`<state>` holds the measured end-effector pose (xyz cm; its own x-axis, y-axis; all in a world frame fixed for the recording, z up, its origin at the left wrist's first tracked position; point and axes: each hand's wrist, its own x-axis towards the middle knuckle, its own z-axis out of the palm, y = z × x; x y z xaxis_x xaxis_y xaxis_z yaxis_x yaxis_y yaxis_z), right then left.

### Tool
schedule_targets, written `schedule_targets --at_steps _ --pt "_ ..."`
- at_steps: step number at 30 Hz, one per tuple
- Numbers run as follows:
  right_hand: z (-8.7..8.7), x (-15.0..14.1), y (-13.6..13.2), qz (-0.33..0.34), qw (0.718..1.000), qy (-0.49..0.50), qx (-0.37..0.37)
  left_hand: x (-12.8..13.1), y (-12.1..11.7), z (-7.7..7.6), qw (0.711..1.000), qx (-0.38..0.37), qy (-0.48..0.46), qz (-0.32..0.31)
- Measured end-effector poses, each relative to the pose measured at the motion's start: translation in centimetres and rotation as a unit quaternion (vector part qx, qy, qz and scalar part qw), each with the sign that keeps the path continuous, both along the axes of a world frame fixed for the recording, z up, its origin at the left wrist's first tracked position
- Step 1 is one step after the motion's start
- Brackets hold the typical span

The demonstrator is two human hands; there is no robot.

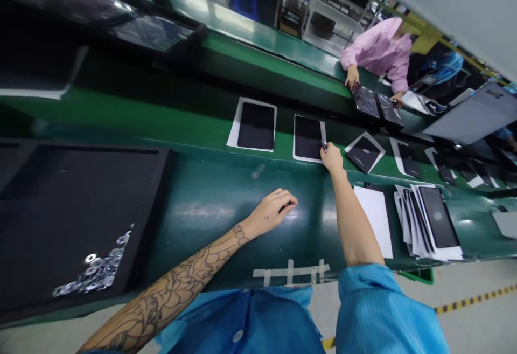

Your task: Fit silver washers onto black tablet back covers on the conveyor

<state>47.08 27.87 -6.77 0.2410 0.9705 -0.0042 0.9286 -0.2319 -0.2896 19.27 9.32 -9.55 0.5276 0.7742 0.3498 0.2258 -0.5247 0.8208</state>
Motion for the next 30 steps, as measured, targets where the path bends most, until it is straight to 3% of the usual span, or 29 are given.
schedule_targets --at_steps 5,9,11,13,16,18,20,22,24,26,28,29,30 --pt "2.3 -1.6 1.5 0.021 0.997 0.023 0.064 0.3 -0.1 -0.7 0.998 -0.041 -0.035 0.025" --pt "8.1 -0.9 0.6 0.087 0.979 0.081 0.166 0.3 0.0 -0.4 0.996 -0.054 -0.062 0.022" --pt "11.9 -0.6 -1.9 0.139 0.965 0.064 0.214 -0.2 0.5 0.2 0.997 -0.034 -0.07 0.023" --pt "15.3 -1.2 -5.9 0.199 0.954 -0.026 0.222 -1.3 1.4 0.8 0.994 -0.014 -0.087 0.059" --pt "17.4 -4.4 -13.9 0.306 0.929 -0.165 0.124 -3.5 3.1 1.3 0.976 -0.013 -0.13 0.175" --pt "16.4 -7.8 -18.9 0.383 0.901 -0.204 0.022 -4.6 3.9 1.2 0.955 -0.042 -0.154 0.249" --pt "14.0 -11.2 -22.4 0.441 0.873 -0.19 -0.085 -5.2 4.4 0.7 0.94 -0.076 -0.162 0.291" --pt "11.1 -13.6 -23.8 0.478 0.856 -0.12 -0.156 -5.2 4.5 0.2 0.937 -0.089 -0.154 0.302" --pt "8.5 -14.4 -23.4 0.484 0.857 0.009 -0.174 -5.2 4.6 -0.2 0.941 -0.076 -0.135 0.3" --pt "6.4 -13.7 -21.4 0.433 0.87 0.184 -0.146 -5.3 4.8 -0.4 0.943 -0.061 -0.126 0.303" --pt "4.8 -12.0 -18.6 0.316 0.863 0.383 -0.09 -5.6 5.2 -0.5 0.941 -0.058 -0.129 0.307" --pt "4.0 -10.9 -17.0 0.246 0.836 0.486 -0.062 -5.8 5.4 -0.6 0.94 -0.059 -0.129 0.309" --pt "3.2 -9.8 -15.4 0.18 0.789 0.586 -0.034 -6.1 5.5 -0.7 0.939 -0.062 -0.129 0.312"
